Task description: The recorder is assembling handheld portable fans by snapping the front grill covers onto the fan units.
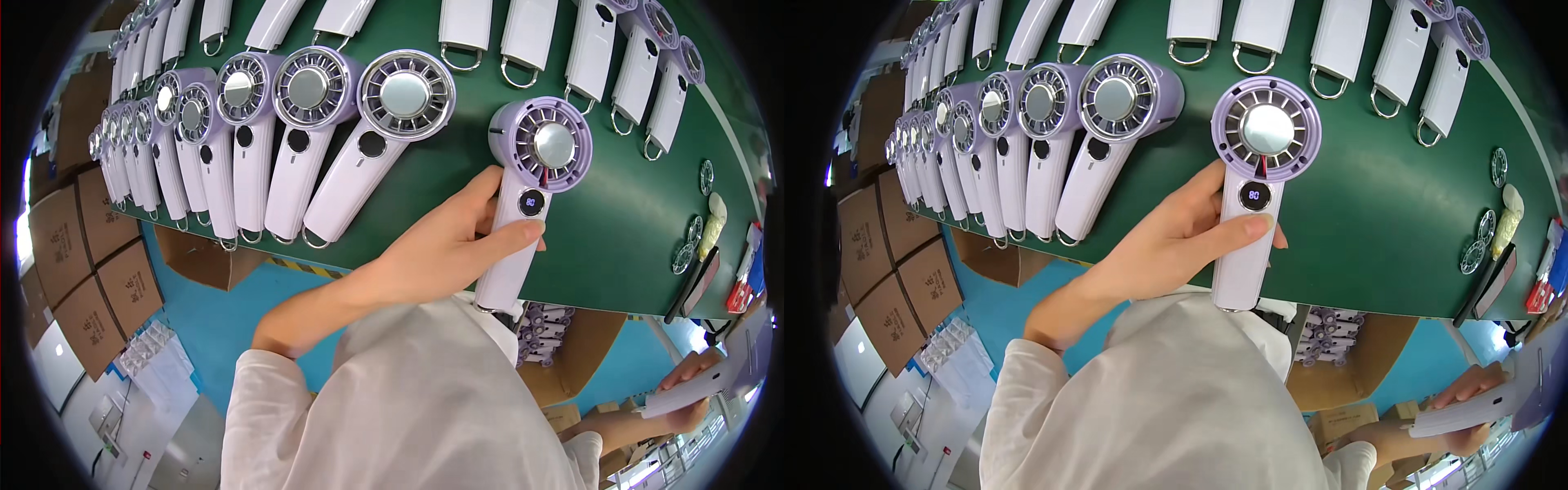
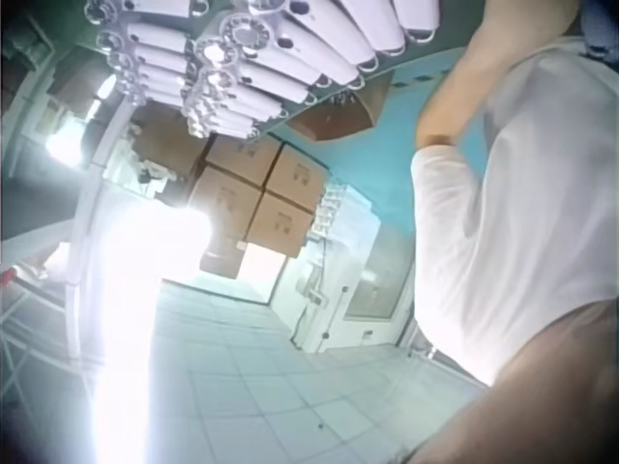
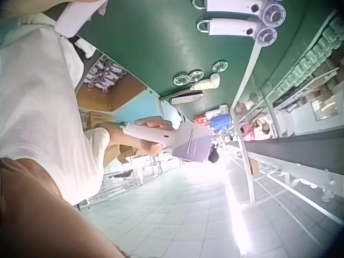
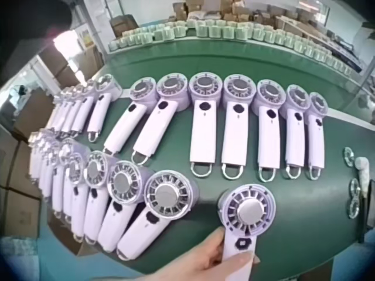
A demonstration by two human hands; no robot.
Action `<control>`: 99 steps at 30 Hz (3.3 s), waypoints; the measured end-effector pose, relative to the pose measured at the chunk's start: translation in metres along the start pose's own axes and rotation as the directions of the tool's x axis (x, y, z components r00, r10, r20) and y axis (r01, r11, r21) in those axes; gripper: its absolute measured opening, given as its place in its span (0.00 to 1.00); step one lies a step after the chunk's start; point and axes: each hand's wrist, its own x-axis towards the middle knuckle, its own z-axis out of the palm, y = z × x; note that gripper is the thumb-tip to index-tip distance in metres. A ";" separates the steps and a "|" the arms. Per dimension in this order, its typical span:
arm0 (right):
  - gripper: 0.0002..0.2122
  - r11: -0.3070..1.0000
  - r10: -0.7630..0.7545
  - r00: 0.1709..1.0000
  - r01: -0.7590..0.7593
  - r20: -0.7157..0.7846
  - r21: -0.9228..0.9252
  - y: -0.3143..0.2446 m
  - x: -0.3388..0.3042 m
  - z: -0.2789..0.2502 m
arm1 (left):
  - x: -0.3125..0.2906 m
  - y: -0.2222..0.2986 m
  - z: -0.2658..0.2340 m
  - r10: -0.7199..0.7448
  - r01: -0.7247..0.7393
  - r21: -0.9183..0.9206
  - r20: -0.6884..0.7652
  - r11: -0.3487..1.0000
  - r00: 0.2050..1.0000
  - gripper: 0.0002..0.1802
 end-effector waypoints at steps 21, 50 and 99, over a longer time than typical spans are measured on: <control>0.26 0.901 0.430 0.902 -0.431 0.028 0.048 0.021 0.045 0.010 | -0.004 0.009 0.013 -0.057 0.068 0.071 -0.153 0.995 0.987 0.18; 0.17 0.888 0.432 0.762 -0.453 -0.482 0.079 0.066 0.151 -0.135 | -0.002 0.009 0.020 -0.052 0.065 0.108 -0.126 0.992 0.991 0.16; 0.19 0.853 -0.424 0.906 0.402 0.009 -0.334 0.104 0.038 0.193 | 0.037 0.003 0.022 0.149 -0.092 0.232 -0.241 0.968 0.959 0.23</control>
